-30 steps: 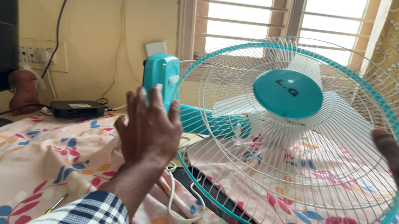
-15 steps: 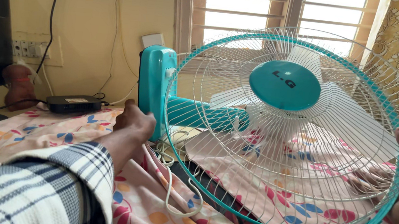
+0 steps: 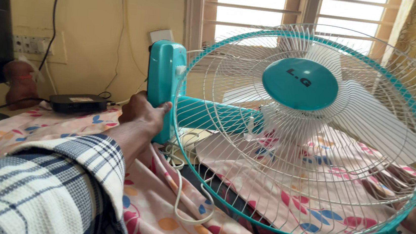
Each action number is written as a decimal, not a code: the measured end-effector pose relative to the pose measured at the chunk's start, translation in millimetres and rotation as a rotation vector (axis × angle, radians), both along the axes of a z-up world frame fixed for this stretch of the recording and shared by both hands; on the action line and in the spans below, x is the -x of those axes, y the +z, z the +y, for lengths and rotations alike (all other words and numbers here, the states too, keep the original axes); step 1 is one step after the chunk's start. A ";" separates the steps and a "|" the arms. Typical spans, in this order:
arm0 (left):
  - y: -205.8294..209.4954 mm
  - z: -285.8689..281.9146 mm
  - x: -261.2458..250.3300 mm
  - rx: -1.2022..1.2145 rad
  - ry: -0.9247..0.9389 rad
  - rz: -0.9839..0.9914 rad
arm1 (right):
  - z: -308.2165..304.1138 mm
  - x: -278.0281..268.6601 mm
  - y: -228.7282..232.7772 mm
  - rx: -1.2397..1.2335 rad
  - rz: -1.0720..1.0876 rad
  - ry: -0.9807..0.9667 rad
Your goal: The person uses a yellow screwdriver to loosen and remove screws from the front grill of a teal LG table fan. They detach the grill ring and then attempt to reattach it by aligning it and tightening the screws.
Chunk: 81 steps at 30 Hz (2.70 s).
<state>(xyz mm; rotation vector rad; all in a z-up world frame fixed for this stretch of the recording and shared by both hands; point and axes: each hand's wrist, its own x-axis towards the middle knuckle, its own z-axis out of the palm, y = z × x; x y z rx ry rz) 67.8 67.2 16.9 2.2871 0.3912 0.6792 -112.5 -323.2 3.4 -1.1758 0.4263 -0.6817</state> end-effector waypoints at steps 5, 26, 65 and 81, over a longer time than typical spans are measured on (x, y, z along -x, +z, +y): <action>16.9 -4.9 12.0 0.000 -0.032 -0.089 | -10.2 -5.7 -4.4 0.099 -0.013 -0.029; 27.3 56.3 51.4 -0.132 0.038 -0.411 | 13.6 -48.1 5.5 0.115 -0.064 -0.037; -11.9 21.3 129.0 1.080 0.171 -0.105 | 84.0 -36.6 4.0 0.072 -0.135 0.193; -5.2 29.2 81.2 1.132 -0.410 0.055 | 93.4 -9.6 -5.1 -0.133 -0.180 0.661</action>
